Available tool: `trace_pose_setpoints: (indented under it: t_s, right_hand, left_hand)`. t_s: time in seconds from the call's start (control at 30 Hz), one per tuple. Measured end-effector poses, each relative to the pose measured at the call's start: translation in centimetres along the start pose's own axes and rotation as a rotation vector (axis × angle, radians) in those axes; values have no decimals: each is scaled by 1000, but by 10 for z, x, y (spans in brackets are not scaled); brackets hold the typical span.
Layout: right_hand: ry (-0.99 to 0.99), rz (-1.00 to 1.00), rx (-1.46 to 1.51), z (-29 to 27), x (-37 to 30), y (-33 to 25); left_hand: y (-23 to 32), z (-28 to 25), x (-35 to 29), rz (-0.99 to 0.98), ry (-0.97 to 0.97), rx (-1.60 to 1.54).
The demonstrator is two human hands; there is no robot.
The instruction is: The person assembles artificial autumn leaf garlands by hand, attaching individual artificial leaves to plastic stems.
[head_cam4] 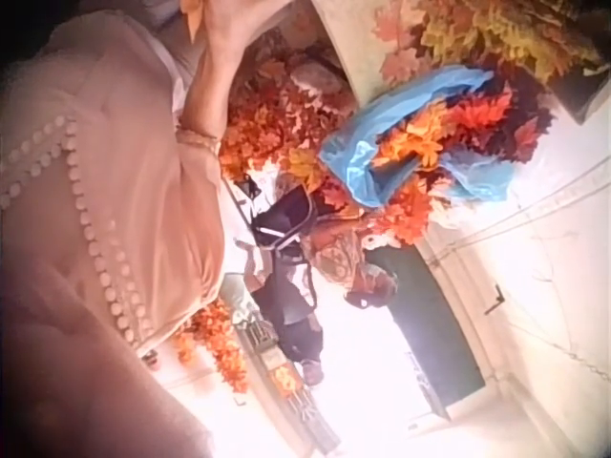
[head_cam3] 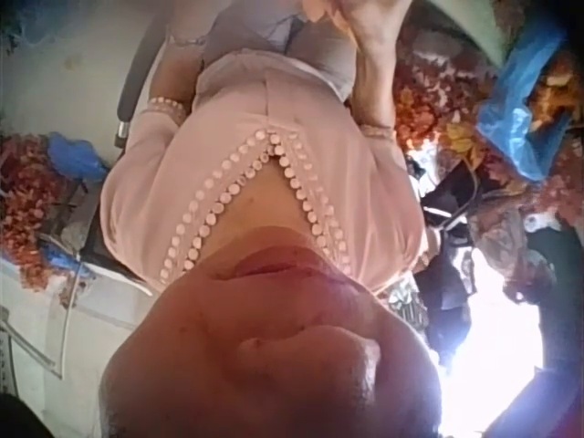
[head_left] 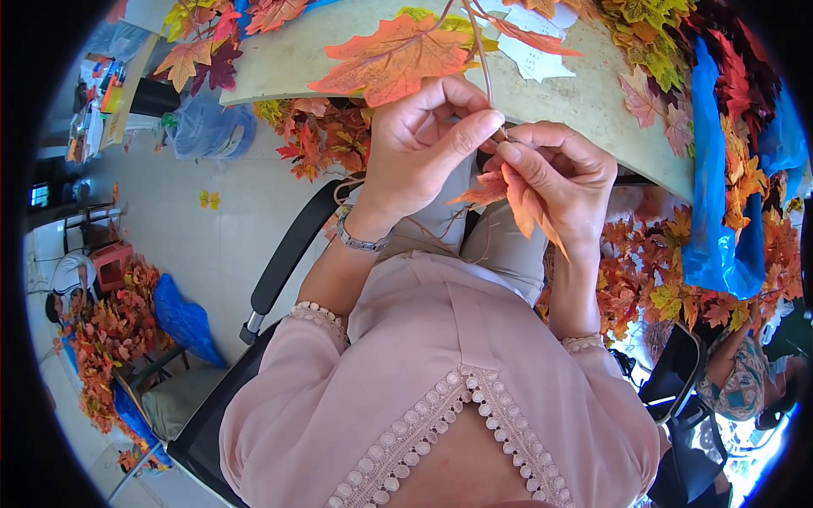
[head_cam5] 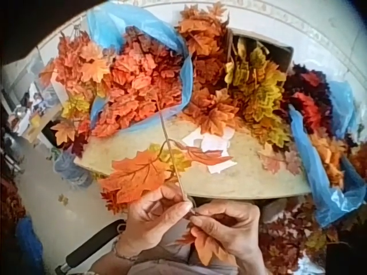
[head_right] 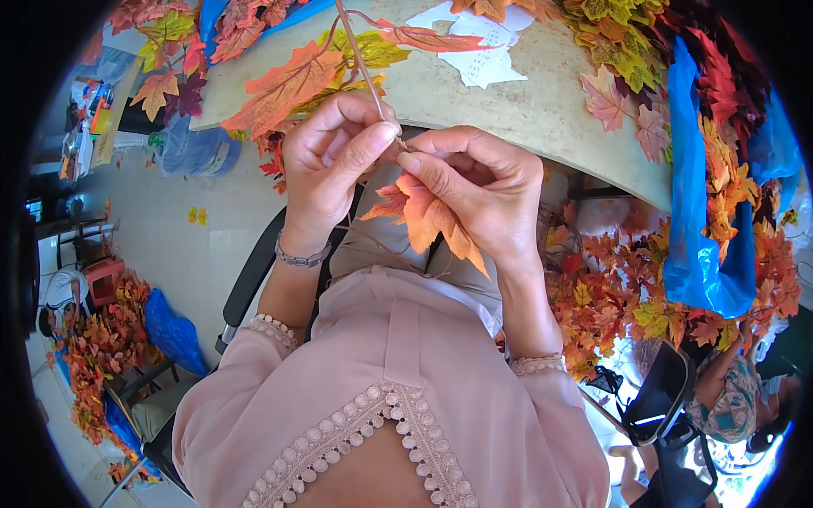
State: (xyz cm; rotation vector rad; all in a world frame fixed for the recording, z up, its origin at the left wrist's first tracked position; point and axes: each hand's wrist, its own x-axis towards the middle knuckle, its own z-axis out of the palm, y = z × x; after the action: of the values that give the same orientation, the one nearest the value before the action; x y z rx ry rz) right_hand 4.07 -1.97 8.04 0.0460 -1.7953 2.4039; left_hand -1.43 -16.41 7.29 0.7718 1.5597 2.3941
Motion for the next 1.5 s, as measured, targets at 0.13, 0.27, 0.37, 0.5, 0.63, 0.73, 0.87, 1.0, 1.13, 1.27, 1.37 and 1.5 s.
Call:
trace_pose_setpoints:
  t_s: [0.13,0.27,0.37,0.5,0.63,0.73,0.87,1.0,1.13,1.27,1.37,1.5]
  right_hand:
    - [22,-25,-10,2,-2,1]
    - [9,-72,-16,2,-3,1]
    - [21,-88,-27,2,-4,1]
    - [11,-154,-45,2,-4,2]
    - [14,-177,-48,3,-5,1]
    - [7,-190,-65,2,-5,0]
    - [22,-153,-51,2,-7,0]
    - [24,-135,-53,3,-7,-1]
    - [35,-125,-38,2,-7,-1]
    - [48,-60,-15,-2,-6,1]
    - [21,-21,47,-6,-6,5]
    - [-35,15,60,-9,-3,2]
  left_hand:
    - [-1,0,0,44,-5,33]
    - [-1,0,-1,21,15,-65]
    - [-1,0,-1,17,-4,-55]
    - [3,5,-1,76,-17,48]
    - [2,7,-3,105,-11,105]
    - [-1,6,-5,103,9,112]
    - [-2,6,-5,96,-4,121]
    - [-5,6,-6,92,-5,99]
    - [-5,10,-5,73,3,88]
    - [-10,11,-7,40,35,81]
    - [-12,8,-8,66,1,16]
    - [-6,6,-5,-12,-49,-62]
